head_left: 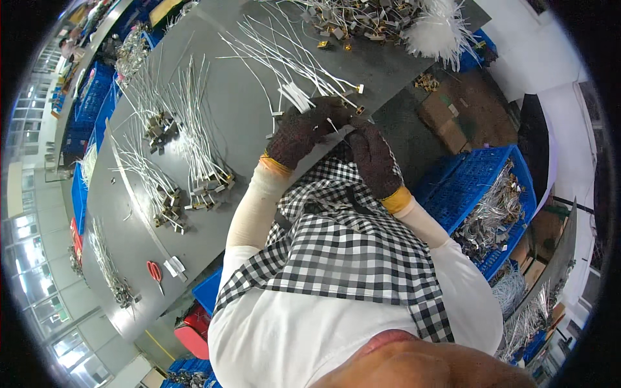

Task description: The person is sorting and bundling thin white wires at a manual assembly station.

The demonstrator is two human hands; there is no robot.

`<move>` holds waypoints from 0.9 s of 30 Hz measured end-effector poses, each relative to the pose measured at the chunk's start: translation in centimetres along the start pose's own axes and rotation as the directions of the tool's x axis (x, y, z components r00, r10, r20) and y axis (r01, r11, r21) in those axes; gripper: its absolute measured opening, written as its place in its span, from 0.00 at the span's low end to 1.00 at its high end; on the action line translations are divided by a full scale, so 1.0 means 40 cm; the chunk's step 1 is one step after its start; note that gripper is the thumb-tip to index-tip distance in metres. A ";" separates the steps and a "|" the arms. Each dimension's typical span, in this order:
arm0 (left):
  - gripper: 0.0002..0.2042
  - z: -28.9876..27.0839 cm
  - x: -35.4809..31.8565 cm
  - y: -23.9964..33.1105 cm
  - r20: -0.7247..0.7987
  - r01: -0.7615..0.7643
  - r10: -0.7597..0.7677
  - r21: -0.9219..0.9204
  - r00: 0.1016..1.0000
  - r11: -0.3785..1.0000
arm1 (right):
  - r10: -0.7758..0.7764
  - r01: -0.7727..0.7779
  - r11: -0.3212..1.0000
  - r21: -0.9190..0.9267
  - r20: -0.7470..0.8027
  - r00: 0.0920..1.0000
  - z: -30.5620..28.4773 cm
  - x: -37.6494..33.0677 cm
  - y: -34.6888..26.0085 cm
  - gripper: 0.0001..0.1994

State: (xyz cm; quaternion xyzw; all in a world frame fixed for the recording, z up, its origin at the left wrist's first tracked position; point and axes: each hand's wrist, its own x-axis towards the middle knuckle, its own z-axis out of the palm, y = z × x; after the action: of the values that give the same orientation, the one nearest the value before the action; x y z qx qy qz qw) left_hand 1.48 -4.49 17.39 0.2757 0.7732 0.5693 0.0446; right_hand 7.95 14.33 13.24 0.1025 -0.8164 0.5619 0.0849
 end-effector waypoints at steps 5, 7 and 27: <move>0.15 -0.015 0.001 -0.031 0.066 0.291 -0.287 -0.364 0.956 0.885 | -0.017 0.020 0.989 -0.143 0.020 1.000 -0.014 -0.004 0.011 0.14; 0.14 -0.024 0.002 -0.038 -0.019 -0.009 0.017 0.353 1.000 0.936 | 0.168 -0.173 0.977 0.127 0.050 0.984 -0.016 0.011 0.003 0.14; 0.16 0.063 -0.023 -0.135 -0.305 0.033 -0.080 -0.157 0.949 0.987 | -0.417 0.334 0.679 -0.653 0.030 0.908 0.081 0.186 0.162 0.17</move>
State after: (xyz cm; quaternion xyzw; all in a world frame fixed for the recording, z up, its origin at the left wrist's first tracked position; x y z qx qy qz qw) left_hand 1.21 -3.86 11.39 0.1563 0.7333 0.6604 -0.0404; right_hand -1.00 13.02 8.14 0.1980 -0.9134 0.2220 0.2780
